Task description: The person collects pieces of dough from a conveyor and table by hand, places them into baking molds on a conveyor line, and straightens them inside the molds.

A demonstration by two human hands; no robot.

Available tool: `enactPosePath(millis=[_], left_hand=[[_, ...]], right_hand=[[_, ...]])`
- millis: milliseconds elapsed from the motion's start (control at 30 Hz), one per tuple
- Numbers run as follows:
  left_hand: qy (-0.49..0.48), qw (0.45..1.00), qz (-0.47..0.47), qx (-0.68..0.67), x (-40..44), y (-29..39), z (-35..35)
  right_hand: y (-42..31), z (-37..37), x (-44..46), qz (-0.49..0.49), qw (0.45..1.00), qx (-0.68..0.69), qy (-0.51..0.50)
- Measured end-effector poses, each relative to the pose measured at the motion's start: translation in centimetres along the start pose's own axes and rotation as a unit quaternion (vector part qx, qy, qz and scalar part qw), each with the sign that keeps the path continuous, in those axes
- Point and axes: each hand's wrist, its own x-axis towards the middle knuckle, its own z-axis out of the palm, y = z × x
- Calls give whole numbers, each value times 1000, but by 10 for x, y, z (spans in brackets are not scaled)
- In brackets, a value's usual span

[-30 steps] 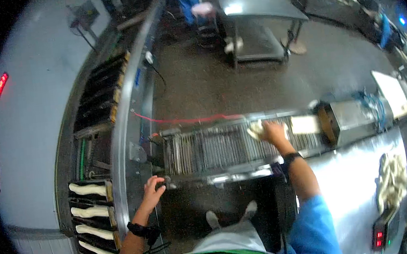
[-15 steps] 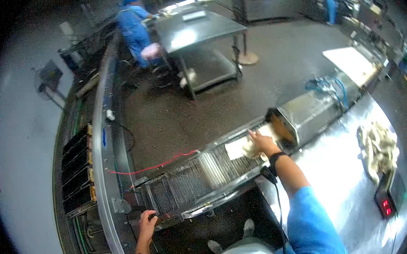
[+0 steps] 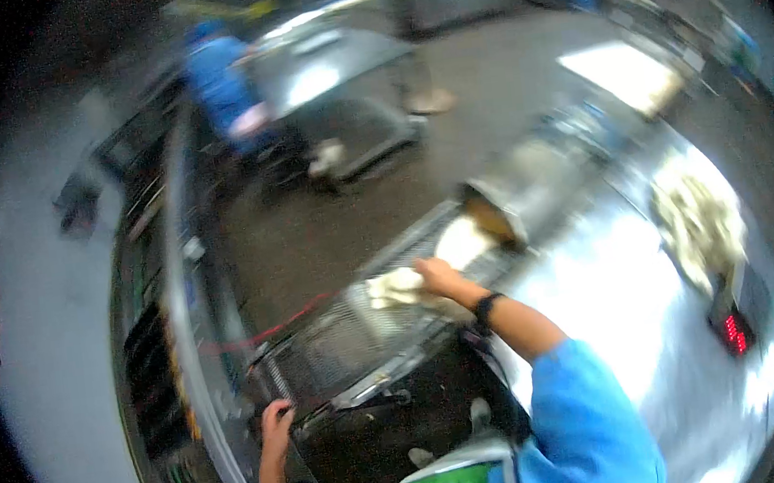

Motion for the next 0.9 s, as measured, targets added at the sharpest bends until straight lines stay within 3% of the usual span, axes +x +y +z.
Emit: enactPosePath(millis=[67,100,167,267,400,533,600,733,767,800,867,900], left_hand=[[-7,993,-81,-86,1,-2,-4],[-14,993,-84,-80,0,4,-3],[-21,984,-148,-102,-3,-26,-1],[-28,980,-184,-74,12,-10,12],[-79,988,-127,-41,39,12,18],[-82,994,-63,-19,57,31,32],[-101,995,-14,-2,61,40,34],[-111,992,-37,46,66,36,33],[-80,992,-80,58,65,42,36],[-125,982,56,129,66,34,25],[-124,976,67,164,66,42,25],[-125,976,70,162,65,43,25]], right_hand=[[-15,-42,-27,29,996,82,10],[-5,-49,-38,21,987,154,39],[-19,-106,-62,33,984,173,-21],[8,-152,-105,49,962,265,43],[54,-233,-141,79,984,138,75],[116,-306,-163,98,974,-12,204],[136,-348,-178,126,952,2,277],[171,-424,-218,194,870,-79,447],[183,-439,-229,181,854,-99,478],[198,-452,-239,168,836,-119,508],[229,-469,-260,236,765,-251,543],[247,-469,-270,361,722,-300,509]])
